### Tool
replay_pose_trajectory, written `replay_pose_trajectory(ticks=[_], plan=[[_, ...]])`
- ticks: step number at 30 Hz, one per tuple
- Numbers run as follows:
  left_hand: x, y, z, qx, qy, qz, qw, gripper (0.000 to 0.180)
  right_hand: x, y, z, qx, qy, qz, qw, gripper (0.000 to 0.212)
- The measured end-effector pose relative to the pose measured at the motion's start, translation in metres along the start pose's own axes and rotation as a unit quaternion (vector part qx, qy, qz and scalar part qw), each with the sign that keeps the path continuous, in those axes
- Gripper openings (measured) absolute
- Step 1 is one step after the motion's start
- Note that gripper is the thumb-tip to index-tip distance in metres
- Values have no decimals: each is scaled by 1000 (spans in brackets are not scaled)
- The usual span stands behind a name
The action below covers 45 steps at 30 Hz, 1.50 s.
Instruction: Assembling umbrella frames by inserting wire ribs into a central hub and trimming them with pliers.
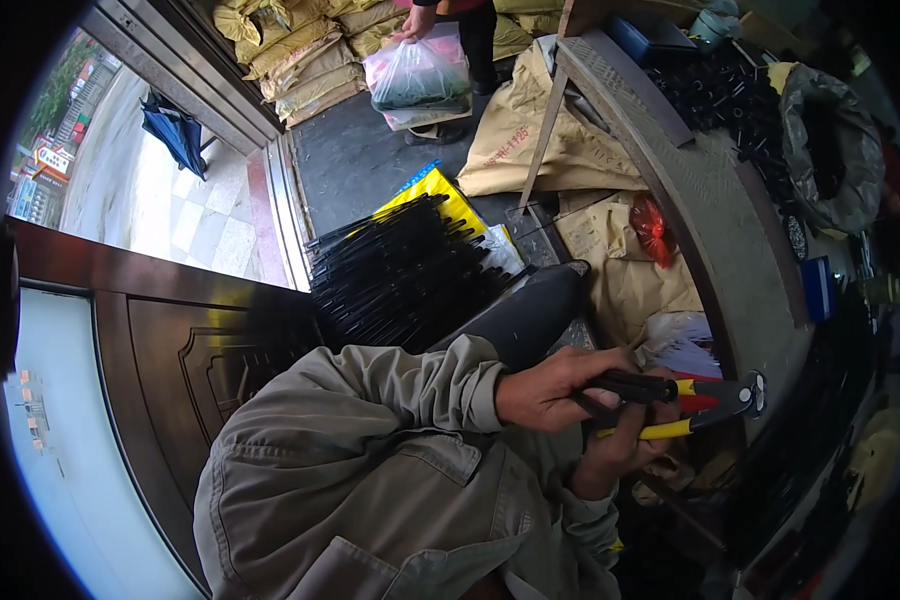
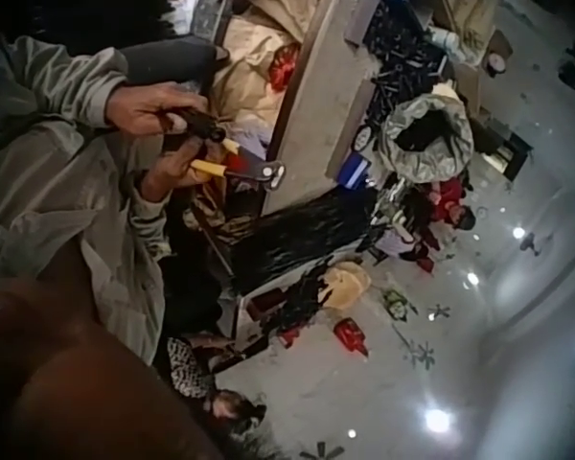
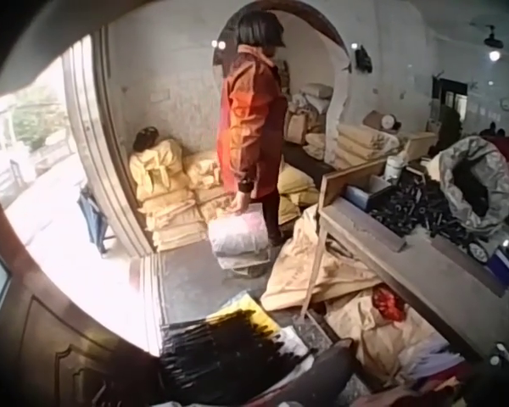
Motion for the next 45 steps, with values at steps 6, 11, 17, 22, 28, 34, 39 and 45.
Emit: replay_pose_trajectory(ticks=[6,11,17,22,28,34,39,45], plan=[[-1,-2,3,-5,0,1,1000,32,-1,1,3,68,54,12,996,17],[-1,0,1,-10,1,1,1000,31,2,0,9,177,129,30,975,15],[5,-7,2,-22,14,63,998,29,11,5,0,87,27,23,996,13],[-1,12,14,19,66,32,997,27,9,-1,-12,119,29,47,991,14],[3,47,34,116,150,-51,981,37,-42,-9,24,227,124,166,952,14],[-6,38,26,110,125,-17,986,59,-29,10,43,510,313,338,726,16],[8,37,38,59,198,-57,977,63,-27,4,34,480,293,374,737,13],[0,31,34,51,213,-40,975,68,-34,-1,49,570,366,322,662,14]])
Point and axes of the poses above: each hand's wrist, its own x-axis away from the middle knuckle, its own y-axis out of the back of the hand, z = x × y, the point moved 8 cm from there along -x, towards the middle knuckle, and after that the axes turned 8 degrees about y, right-handed, at the moved point
